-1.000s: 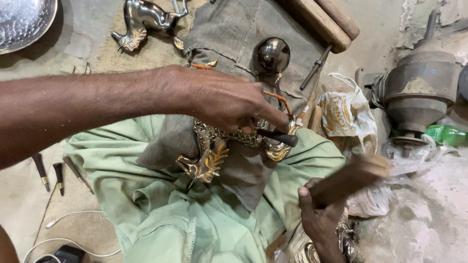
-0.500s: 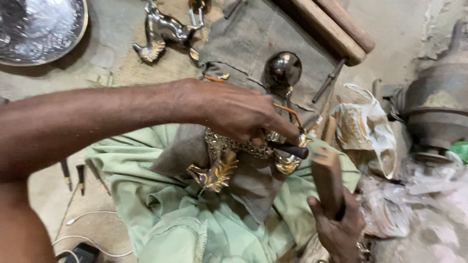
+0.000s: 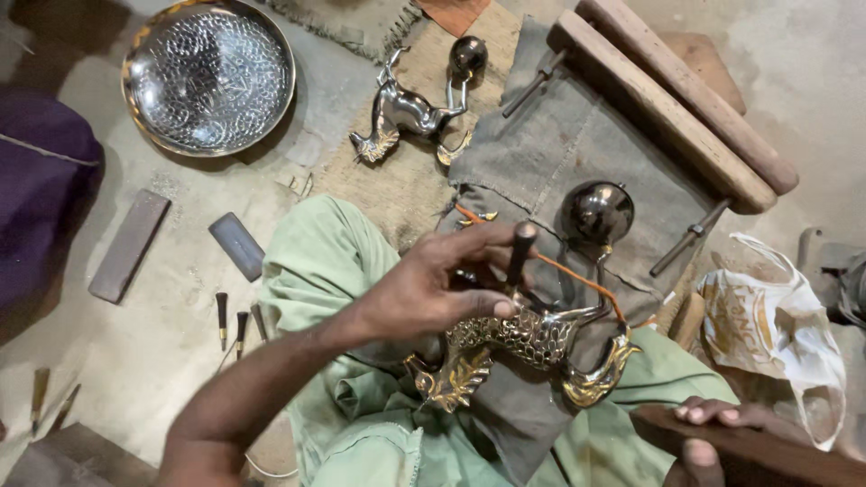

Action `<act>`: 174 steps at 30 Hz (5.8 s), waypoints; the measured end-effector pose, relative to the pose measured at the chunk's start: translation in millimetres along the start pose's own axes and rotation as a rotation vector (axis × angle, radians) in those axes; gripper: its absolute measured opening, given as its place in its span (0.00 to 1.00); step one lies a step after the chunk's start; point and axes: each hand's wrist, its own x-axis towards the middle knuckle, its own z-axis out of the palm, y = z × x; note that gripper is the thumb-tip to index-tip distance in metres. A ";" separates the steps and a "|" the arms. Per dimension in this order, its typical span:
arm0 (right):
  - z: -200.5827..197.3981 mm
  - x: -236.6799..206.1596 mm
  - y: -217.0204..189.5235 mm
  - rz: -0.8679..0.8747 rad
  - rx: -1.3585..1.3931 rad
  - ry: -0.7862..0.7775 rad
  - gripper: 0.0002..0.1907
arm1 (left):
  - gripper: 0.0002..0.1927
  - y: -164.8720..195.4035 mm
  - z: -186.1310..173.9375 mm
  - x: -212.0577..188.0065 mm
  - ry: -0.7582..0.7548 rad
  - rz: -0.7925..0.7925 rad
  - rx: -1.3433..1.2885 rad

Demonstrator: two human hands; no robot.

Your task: The person sits on the floor and uses a wooden mallet and a metal punch to create a textured pattern on a silver-colored metal animal figurine. They repeatedly strike the punch against the figurine's body to form small indentations.

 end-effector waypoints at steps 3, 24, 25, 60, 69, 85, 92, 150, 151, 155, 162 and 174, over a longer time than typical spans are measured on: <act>26.9 22.1 -10.0 -0.021 0.090 -0.003 0.17 | 0.34 -8.7 11.7 -21.2 0.175 -0.101 -0.133; 65.7 116.9 -88.8 -0.191 -1.199 -0.689 0.32 | 0.21 -64.0 73.0 -60.8 0.536 0.128 0.058; 67.3 122.1 -94.1 -0.236 -1.216 -0.723 0.33 | 0.17 -69.2 71.7 -62.0 0.552 0.102 0.151; 123.2 180.2 -113.2 -0.126 -1.067 -0.910 0.23 | 0.19 -52.5 69.9 -48.2 0.449 0.232 0.208; 119.2 183.5 -118.3 -0.455 -1.355 -0.966 0.19 | 0.19 -55.8 72.5 -45.2 0.463 0.232 0.168; 130.3 187.1 -124.5 -0.356 -1.433 -0.972 0.18 | 0.14 -47.0 73.2 -46.5 0.493 0.120 0.291; 127.9 185.2 -125.5 -0.432 -1.732 -1.032 0.18 | 0.11 -48.2 72.3 -47.5 0.487 0.055 0.288; 62.4 129.3 -108.4 -0.244 -1.346 -0.670 0.32 | 0.31 -11.5 32.1 -13.9 0.069 0.130 0.442; 62.2 128.6 -108.7 -0.248 -1.273 -0.650 0.31 | 0.31 -12.1 32.0 -13.9 0.067 0.141 0.448; 59.2 120.0 -106.0 -0.246 -1.471 -0.666 0.28 | 0.34 -14.4 31.5 -12.1 0.083 0.113 0.499; 53.0 119.8 -95.9 -0.366 -1.198 -0.534 0.26 | 0.31 -10.1 28.7 -7.5 0.011 0.129 0.389; 69.3 140.1 -96.0 -0.389 -1.188 -0.574 0.20 | 0.33 -12.6 33.5 -6.5 0.052 0.134 0.440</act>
